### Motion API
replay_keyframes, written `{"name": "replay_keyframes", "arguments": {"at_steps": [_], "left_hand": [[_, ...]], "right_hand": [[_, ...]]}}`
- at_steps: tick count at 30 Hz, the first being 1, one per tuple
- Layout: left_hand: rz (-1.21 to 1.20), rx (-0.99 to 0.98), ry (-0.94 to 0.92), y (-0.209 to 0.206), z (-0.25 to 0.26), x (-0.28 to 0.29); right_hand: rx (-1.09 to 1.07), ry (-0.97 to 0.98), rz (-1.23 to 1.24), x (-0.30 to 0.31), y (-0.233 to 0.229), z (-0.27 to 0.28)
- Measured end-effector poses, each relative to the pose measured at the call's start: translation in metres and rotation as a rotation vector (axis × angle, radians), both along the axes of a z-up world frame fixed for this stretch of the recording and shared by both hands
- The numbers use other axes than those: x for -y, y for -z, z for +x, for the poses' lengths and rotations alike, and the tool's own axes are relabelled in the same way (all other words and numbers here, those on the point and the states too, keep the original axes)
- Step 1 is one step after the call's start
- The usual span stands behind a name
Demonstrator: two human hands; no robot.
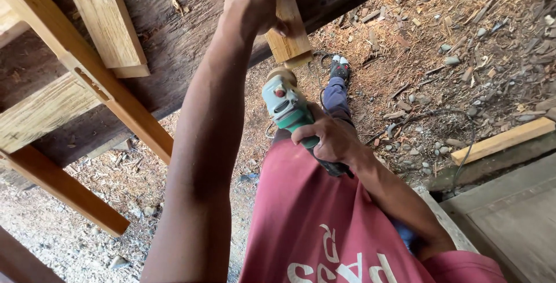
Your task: Using an angle grinder to sand and shape a wooden block on a workbench
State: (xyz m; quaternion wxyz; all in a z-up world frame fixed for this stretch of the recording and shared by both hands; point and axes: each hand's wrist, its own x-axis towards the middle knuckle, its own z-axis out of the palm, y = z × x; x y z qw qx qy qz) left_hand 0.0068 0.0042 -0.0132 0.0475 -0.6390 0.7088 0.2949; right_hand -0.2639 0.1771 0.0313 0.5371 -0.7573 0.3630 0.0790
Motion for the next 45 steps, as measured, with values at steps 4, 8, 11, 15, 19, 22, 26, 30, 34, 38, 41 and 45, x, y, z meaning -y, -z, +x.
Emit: {"name": "replay_keyframes", "arguments": {"at_steps": [4, 8, 11, 15, 19, 22, 26, 30, 34, 38, 41, 45], "left_hand": [[0.067, 0.019, 0.001, -0.003, -0.002, 0.002], [0.016, 0.054, 0.017, 0.014, 0.000, -0.002], [0.001, 0.045, 0.036, 0.010, 0.001, -0.001], [-0.027, 0.007, 0.016, 0.009, 0.001, -0.003], [0.000, 0.021, 0.016, 0.012, 0.001, -0.002], [0.001, 0.004, 0.006, 0.009, 0.001, -0.002], [-0.044, 0.036, 0.038, -0.003, 0.001, -0.002], [0.013, 0.017, 0.026, -0.006, 0.001, -0.002], [0.096, 0.030, -0.006, -0.005, -0.001, 0.001], [0.083, -0.007, -0.019, -0.003, -0.001, 0.000], [0.000, 0.038, 0.014, 0.008, -0.004, -0.005], [-0.595, 0.595, 0.171, 0.043, -0.009, -0.005]], "right_hand": [[0.021, -0.061, -0.044, 0.001, -0.002, 0.000], [0.068, 0.013, 0.020, 0.001, 0.001, -0.003], [0.039, 0.052, 0.056, 0.003, -0.001, 0.001], [-0.001, 0.015, 0.048, 0.006, -0.009, 0.006], [0.034, 0.039, 0.037, 0.003, -0.004, -0.001], [0.142, 0.104, 0.045, 0.000, 0.010, -0.006], [0.073, 0.105, 0.074, 0.002, 0.004, -0.007], [0.208, 0.197, 0.056, 0.003, 0.004, -0.019], [0.229, 0.301, 0.016, 0.003, 0.003, -0.035], [0.293, 0.266, 0.004, 0.003, 0.009, -0.034], [0.294, 0.171, 0.075, -0.006, 0.021, -0.032], [0.394, 0.202, -0.007, -0.009, 0.037, -0.040]]}}
